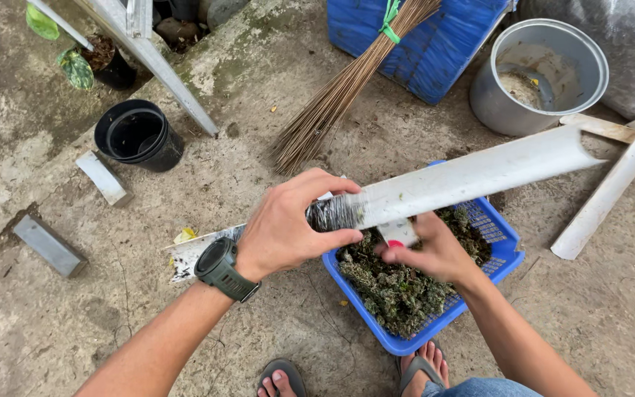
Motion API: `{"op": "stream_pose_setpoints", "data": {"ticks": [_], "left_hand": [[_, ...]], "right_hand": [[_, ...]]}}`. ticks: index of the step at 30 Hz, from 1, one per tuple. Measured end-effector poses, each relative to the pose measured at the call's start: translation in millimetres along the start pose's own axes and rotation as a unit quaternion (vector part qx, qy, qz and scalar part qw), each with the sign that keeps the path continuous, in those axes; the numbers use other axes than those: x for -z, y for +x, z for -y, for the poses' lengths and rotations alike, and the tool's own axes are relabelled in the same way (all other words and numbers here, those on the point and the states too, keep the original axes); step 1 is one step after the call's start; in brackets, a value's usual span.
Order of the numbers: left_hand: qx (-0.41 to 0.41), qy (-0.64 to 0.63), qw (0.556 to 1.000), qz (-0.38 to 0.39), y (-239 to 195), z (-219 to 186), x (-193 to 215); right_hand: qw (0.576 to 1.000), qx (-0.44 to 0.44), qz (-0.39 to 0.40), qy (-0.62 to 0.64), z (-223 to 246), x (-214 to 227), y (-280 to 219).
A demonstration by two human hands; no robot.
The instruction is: The person packs moss into a long, split PVC pipe using both hands, then seals the ends with tape. The person repeats the process with a second pipe, filling it with moss and taping the ends.
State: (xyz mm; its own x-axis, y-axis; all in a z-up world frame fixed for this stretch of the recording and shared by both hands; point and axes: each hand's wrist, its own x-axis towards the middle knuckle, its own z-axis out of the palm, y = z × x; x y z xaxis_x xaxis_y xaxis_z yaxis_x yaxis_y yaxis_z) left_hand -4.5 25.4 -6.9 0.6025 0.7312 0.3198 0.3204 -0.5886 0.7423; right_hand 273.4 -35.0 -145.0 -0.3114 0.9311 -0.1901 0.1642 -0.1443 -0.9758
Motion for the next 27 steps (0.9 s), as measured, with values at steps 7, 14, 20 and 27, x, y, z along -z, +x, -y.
{"op": "stream_pose_setpoints", "data": {"ticks": [7, 14, 20, 27], "left_hand": [[0.032, 0.078, 0.996, 0.002, -3, 10, -7], [-0.008, 0.103, 0.994, 0.043, -10, 1, -16], [0.001, 0.081, 0.996, 0.026, -16, -1, -17], [0.032, 0.018, 0.999, 0.04, -15, -3, -21]], "right_hand": [[0.915, 0.295, -0.058, -0.269, 70, -19, -57], [0.931, 0.222, 0.058, -0.283, 147, 23, 8], [0.938, -0.064, 0.055, -0.335, 155, 21, 52], [0.952, -0.096, 0.065, -0.283, 140, 19, 72]]}}
